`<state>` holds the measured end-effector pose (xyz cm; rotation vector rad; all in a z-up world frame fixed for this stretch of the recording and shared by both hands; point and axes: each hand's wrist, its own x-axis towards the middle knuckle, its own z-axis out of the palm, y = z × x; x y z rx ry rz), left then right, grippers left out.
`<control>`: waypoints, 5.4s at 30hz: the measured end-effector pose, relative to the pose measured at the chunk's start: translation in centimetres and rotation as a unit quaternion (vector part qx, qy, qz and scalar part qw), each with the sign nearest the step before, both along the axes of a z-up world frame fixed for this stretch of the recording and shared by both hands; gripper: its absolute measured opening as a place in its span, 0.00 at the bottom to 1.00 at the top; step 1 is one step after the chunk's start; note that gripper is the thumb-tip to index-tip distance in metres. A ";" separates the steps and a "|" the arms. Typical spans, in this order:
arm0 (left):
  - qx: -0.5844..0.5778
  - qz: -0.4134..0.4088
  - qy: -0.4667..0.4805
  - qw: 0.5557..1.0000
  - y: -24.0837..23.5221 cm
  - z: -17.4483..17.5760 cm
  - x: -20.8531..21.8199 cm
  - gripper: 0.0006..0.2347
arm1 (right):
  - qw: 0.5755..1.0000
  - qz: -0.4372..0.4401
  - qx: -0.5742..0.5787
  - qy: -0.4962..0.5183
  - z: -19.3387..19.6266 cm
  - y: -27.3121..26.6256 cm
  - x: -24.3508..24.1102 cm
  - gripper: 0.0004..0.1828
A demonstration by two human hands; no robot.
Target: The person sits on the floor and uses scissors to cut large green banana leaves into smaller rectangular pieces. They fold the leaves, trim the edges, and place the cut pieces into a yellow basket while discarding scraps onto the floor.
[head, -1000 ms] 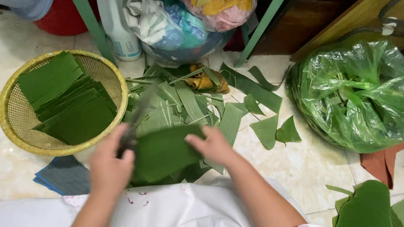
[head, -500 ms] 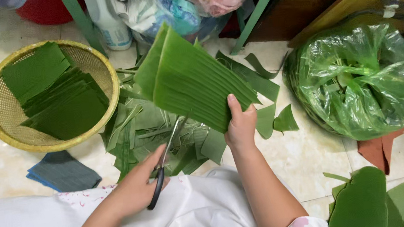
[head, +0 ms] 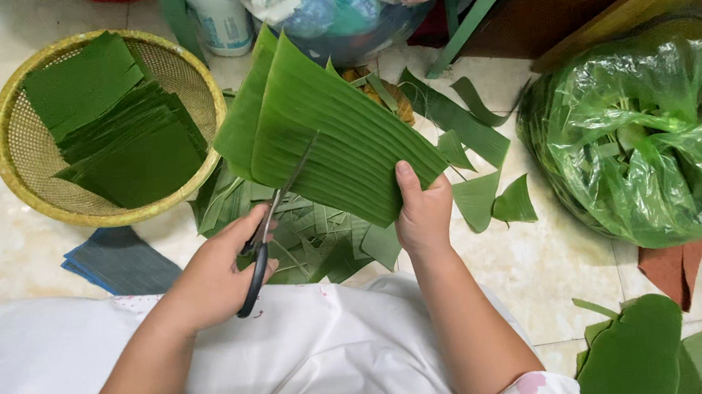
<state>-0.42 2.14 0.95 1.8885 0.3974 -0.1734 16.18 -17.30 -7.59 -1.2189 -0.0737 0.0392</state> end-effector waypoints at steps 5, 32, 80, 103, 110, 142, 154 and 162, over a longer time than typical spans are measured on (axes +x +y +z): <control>-0.011 0.011 0.016 1.000 0.3 0.1 0.1 0.26 | 0.999 0.002 -0.033 -0.014 0.5 0.0 -0.2 0.12; -0.197 0.091 0.014 0.976 -0.6 -1.9 0.5 0.10 | 0.973 0.087 -0.174 -0.126 3.7 0.4 -1.7 0.04; 0.382 -0.311 0.327 0.806 -5.6 -9.2 4.8 0.12 | 0.957 -0.209 0.061 0.192 3.0 1.4 -1.6 0.12; -0.140 0.373 -0.154 0.904 1.1 -8.3 6.0 0.03 | 0.992 -0.024 -0.001 0.121 4.6 0.2 0.9 0.15; 0.074 0.264 0.013 0.961 2.7 -0.3 3.8 0.07 | 0.980 0.132 -0.104 0.107 4.1 1.2 -0.3 0.12; 0.727 -0.049 -0.097 0.678 20.6 -15.1 4.8 0.02 | 0.888 0.124 -0.435 0.084 -1.9 -1.1 5.1 0.14; 0.608 0.034 0.019 0.793 17.0 -10.9 6.5 0.36 | 0.877 0.127 -0.458 0.067 -1.0 -1.2 4.9 0.13; 0.577 -0.031 0.035 0.815 18.3 -10.2 5.9 0.30 | 0.895 0.092 -0.425 0.100 -1.2 -2.3 5.6 0.13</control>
